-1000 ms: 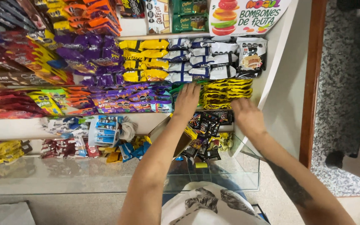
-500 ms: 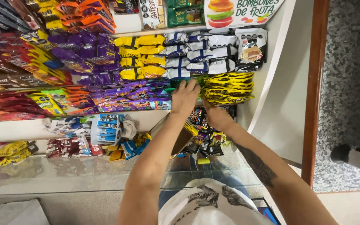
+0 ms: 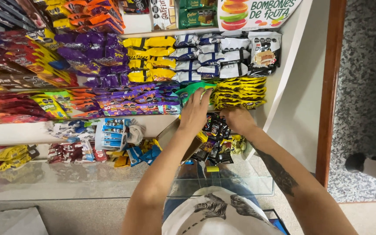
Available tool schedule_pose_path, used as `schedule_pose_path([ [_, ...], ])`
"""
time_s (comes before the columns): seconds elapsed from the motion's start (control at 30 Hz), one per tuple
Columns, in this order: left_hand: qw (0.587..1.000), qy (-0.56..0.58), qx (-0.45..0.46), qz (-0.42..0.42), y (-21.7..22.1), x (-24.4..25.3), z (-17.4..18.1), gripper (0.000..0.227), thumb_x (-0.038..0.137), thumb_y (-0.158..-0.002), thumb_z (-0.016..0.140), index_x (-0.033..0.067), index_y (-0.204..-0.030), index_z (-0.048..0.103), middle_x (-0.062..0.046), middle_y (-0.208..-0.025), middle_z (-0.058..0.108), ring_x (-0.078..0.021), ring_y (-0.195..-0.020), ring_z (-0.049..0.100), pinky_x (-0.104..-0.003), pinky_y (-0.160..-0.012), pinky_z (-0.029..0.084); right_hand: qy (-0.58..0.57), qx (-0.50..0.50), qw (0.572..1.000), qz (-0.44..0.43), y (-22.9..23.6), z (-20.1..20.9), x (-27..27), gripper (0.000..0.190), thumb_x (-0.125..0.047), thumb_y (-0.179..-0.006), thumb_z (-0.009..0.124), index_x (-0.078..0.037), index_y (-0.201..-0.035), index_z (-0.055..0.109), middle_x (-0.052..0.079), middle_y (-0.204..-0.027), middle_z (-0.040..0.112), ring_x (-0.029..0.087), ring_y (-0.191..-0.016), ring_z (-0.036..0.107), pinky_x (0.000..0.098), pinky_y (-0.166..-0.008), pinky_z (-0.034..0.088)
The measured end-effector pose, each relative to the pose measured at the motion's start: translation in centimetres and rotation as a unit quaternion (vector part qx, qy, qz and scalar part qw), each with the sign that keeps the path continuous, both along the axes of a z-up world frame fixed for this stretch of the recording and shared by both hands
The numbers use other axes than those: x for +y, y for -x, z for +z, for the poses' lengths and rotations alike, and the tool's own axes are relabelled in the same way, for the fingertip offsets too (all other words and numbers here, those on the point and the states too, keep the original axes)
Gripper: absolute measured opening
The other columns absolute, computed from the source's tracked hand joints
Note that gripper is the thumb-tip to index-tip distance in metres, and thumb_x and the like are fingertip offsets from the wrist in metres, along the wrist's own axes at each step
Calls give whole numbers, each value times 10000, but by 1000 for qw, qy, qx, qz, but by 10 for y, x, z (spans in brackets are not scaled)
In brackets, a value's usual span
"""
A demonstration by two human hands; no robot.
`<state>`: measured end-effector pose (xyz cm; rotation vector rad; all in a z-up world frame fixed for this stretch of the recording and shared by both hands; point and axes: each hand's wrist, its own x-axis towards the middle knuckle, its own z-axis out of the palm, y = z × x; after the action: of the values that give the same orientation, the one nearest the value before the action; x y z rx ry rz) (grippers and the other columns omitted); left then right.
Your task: Stocking and organizing individual candy packets from a box onto a retail display shelf.
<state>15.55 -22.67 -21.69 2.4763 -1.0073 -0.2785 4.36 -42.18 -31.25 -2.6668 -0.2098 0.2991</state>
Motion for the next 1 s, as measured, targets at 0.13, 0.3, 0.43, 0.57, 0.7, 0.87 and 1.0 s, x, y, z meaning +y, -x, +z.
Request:
schedule_pose_path([
  [0.13, 997, 18, 48, 50, 21, 32, 47, 440, 80, -976, 636, 53, -1403, 529, -157, -1359, 490, -399, -1191, 627, -494, -842, 616, 104, 147, 983, 38, -10, -1, -4, 285, -111, -971, 553, -260, -1174, 686, 39, -903, 761, 257, -852, 764, 408, -754, 595],
  [0.3, 960, 32, -51, 274, 61, 134, 32, 349, 229, -1005, 624, 138, -1340, 600, -98, -1275, 563, -320, -1258, 564, -448, -1075, 435, -8, 119, 993, 20, 14, 25, 18, 131, -228, -953, 638, -169, -1049, 706, 98, -937, 757, 332, -897, 758, 451, -771, 600],
  [0.43, 891, -116, 183, 400, 81, 156, 20, 830, 550, -895, 735, 37, -1463, 414, -256, -1406, 455, -499, -1310, 489, -607, -1092, 410, -131, 224, 965, -33, 17, 33, 33, 317, -336, -936, 697, -129, -1175, 676, 161, -1092, 741, 413, -1050, 710, 539, -887, 577],
  [0.57, 842, -242, 297, 381, 91, 167, -75, 499, 418, -995, 617, 204, -1428, 493, -138, -1383, 527, -412, -1118, 680, -573, -884, 595, -204, 360, 909, -51, -11, 118, 82, 803, -564, -818, 819, -27, -1370, 592, 253, -1352, 653, 462, -1294, 584, 571, -1108, 459],
  [0.7, 877, -243, 188, 369, 80, 170, -45, 307, 431, -992, 611, 156, -1118, 666, -81, -1035, 653, -371, -994, 714, -519, -778, 613, -135, 440, 887, -9, -24, 128, 120, 1042, -540, -862, 785, 11, -1585, 277, 284, -1505, 501, 438, -1385, 503, 552, -1158, 433],
  [0.87, 924, -72, 45, 372, 76, 177, 117, 209, 365, -785, 747, 167, -844, 715, -53, -830, 600, -323, -857, 666, -455, -696, 588, -87, 151, 973, -153, 14, 139, 76, 475, -492, -967, 660, -42, -896, 796, 227, -781, 741, 468, -873, 714, 542, -712, 571],
  [1.0, 904, 145, -82, 395, 109, 211, 196, 229, 331, -851, 774, 183, -741, 638, -11, -723, 492, -254, -766, 623, -339, -775, 502, -324, -60, 912, -243, -5, 288, 112, 207, -138, -989, 801, -48, -1167, 746, 119, -1048, 753, 231, -1030, 698, 384, -980, 516],
])
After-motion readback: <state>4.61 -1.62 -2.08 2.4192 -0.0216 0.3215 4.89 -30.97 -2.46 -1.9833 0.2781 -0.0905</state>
